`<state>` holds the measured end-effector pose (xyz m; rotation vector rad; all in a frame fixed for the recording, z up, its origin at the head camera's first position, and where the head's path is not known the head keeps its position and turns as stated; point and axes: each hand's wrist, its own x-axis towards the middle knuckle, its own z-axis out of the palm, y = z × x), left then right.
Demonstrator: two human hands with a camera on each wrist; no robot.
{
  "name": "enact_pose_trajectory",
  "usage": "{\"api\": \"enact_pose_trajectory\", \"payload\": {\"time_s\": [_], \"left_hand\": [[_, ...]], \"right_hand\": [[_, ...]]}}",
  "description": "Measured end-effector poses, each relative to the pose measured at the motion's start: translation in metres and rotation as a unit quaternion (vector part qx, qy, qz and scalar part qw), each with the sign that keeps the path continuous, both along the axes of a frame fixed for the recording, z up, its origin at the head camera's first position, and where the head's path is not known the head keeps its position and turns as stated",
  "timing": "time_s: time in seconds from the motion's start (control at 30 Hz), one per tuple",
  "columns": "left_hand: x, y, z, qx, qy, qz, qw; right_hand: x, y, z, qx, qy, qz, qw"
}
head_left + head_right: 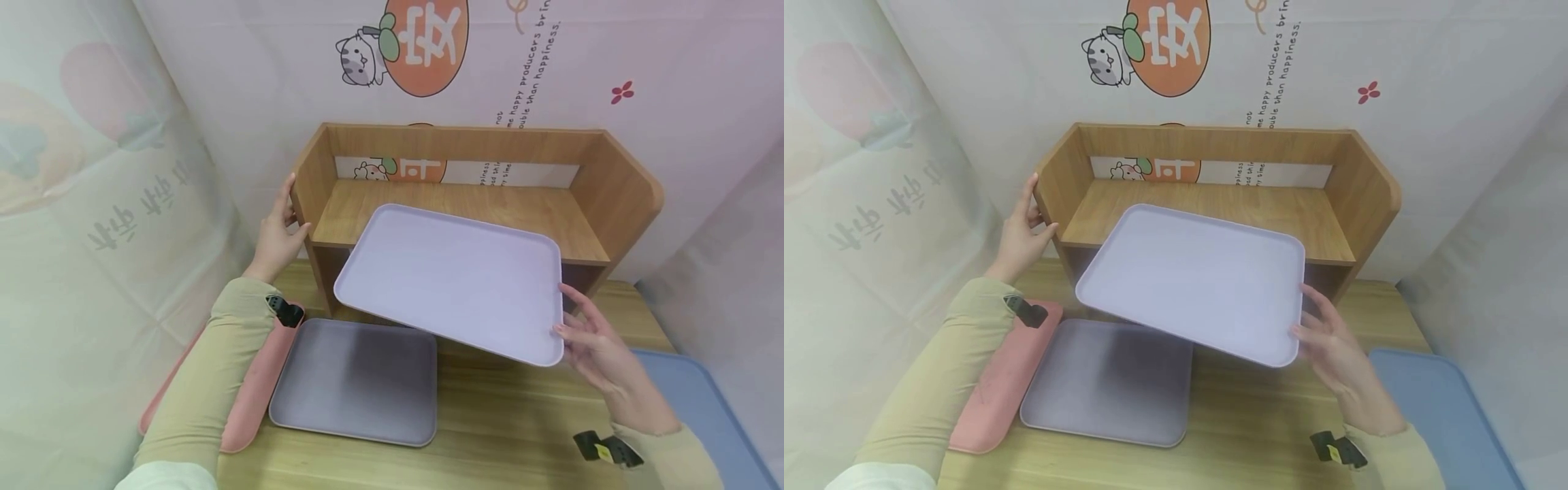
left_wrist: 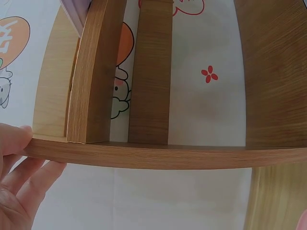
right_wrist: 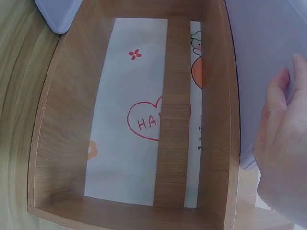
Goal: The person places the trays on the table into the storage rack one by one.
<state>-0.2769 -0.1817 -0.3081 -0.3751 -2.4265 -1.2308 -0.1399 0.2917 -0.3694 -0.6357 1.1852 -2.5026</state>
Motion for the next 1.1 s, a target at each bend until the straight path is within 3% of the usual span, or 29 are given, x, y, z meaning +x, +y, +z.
{"api": "enact_pose_trajectory", "payload": {"time_s": [0.27,0.53,0.77,1.1], "left_hand": [[-0.002,-0.003,-0.002,-0.008,-0.01,0.006,0.9999],[-0.002,-0.002,0.0,-0.011,-0.01,0.005,0.9999],[-0.001,-0.001,0.0,-0.008,-0.013,0.004,0.9999],[-0.001,0.0,0.0,-0.016,-0.015,0.008,0.9997]], "right_hand": [[-0.012,-0.007,0.007,0.034,-0.032,-0.046,0.9979],[-0.016,-0.021,0.018,0.055,-0.091,-0.114,0.9877],[-0.021,-0.04,0.027,0.049,-0.131,-0.159,0.9773],[-0.023,-0.065,0.036,0.04,-0.169,-0.19,0.9663]]}}
